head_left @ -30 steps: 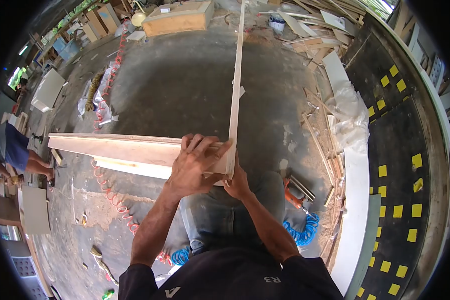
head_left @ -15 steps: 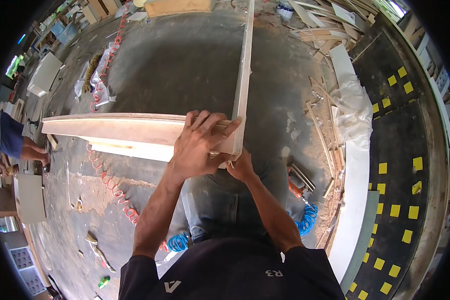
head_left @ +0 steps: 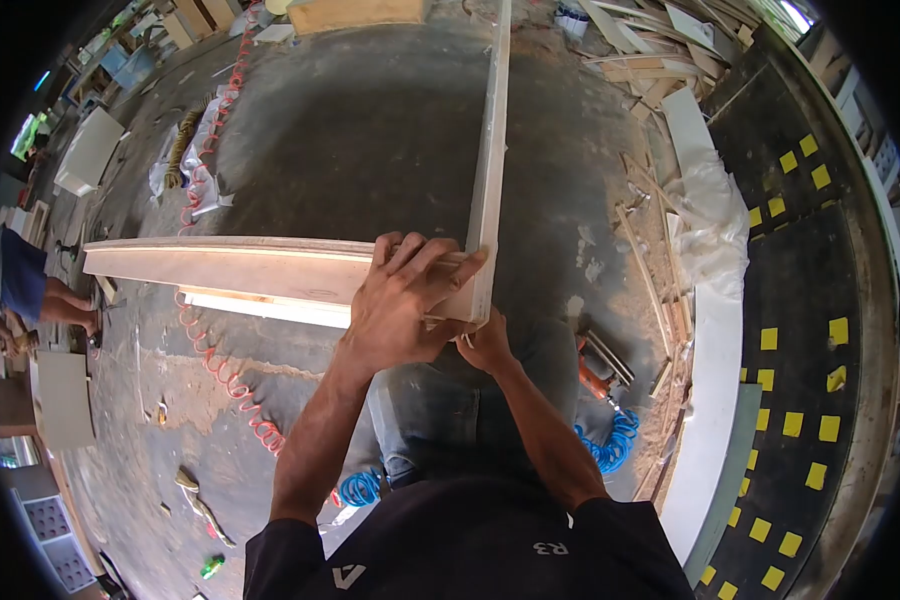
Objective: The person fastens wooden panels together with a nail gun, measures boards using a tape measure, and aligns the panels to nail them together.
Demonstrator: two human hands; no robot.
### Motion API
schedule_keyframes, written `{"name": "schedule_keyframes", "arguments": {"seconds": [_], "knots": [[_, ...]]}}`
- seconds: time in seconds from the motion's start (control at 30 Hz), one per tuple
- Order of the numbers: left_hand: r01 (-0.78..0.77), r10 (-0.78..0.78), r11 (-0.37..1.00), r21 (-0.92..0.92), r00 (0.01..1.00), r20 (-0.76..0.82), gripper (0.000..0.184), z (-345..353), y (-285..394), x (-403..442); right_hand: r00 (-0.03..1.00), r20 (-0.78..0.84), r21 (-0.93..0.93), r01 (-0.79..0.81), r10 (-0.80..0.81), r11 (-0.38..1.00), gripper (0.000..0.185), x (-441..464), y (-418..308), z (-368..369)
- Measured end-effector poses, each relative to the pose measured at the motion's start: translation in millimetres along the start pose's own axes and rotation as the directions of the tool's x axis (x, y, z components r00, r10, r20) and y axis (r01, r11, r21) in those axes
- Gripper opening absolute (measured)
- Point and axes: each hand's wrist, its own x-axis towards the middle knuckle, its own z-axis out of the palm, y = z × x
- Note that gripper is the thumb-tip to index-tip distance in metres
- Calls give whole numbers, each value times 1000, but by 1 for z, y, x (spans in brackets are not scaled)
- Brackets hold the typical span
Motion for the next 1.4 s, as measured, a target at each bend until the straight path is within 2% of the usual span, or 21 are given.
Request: {"name": "schedule_keyframes", "arguments": {"seconds": [0.13,0.23,0.33,0.43,0.57,0.73,0.93,1.03,1.13,1.23,1.33,1.4], "knots": [[13,-12,1000,-21,1000,26,79,0,2,-3,999,26,-71,-34,36,997,103,-4,0,1],[0,0,1000,-11,1000,9,79,-1,2,-1,999,-41,-22,30,-31,999,104,2,8,6],[17,-17,1000,-23,1000,13,80,-2,7,-3,1000,-14,64,9,-9,998,102,-7,12,10],[20,-20,999,-30,1000,7,80,-5,4,2,995,72,16,-76,75,997,102,-2,1,0],[-9,9,1000,-14,1000,7,80,-3,4,1,1000,-17,-31,12,-12,999,104,0,-2,0],[33,-33,999,-40,999,0,77,-3,6,1,995,-29,-70,90,-92,993,104,1,9,2],[-6,6,999,-46,1000,7,79,-2,1,-1,1000,-16,-20,23,-23,1000,104,-2,1,1],[3,-3,999,-49,1000,10,79,-2,4,-1,997,67,-70,-22,27,997,105,-4,-1,-4],[-1,2,999,-39,1000,23,79,-2,1,0,1000,8,-91,29,-29,995,106,-2,6,2],[-4,5,998,-62,1000,24,79,-3,2,0,998,50,-103,34,-29,994,110,-4,7,-2],[2,0,998,-58,999,34,79,-3,2,1,997,46,-11,56,-56,998,113,-2,10,-3],[27,-22,995,-94,998,52,79,-3,2,0,994,14,-20,110,-109,994,114,-3,10,-3]]}}
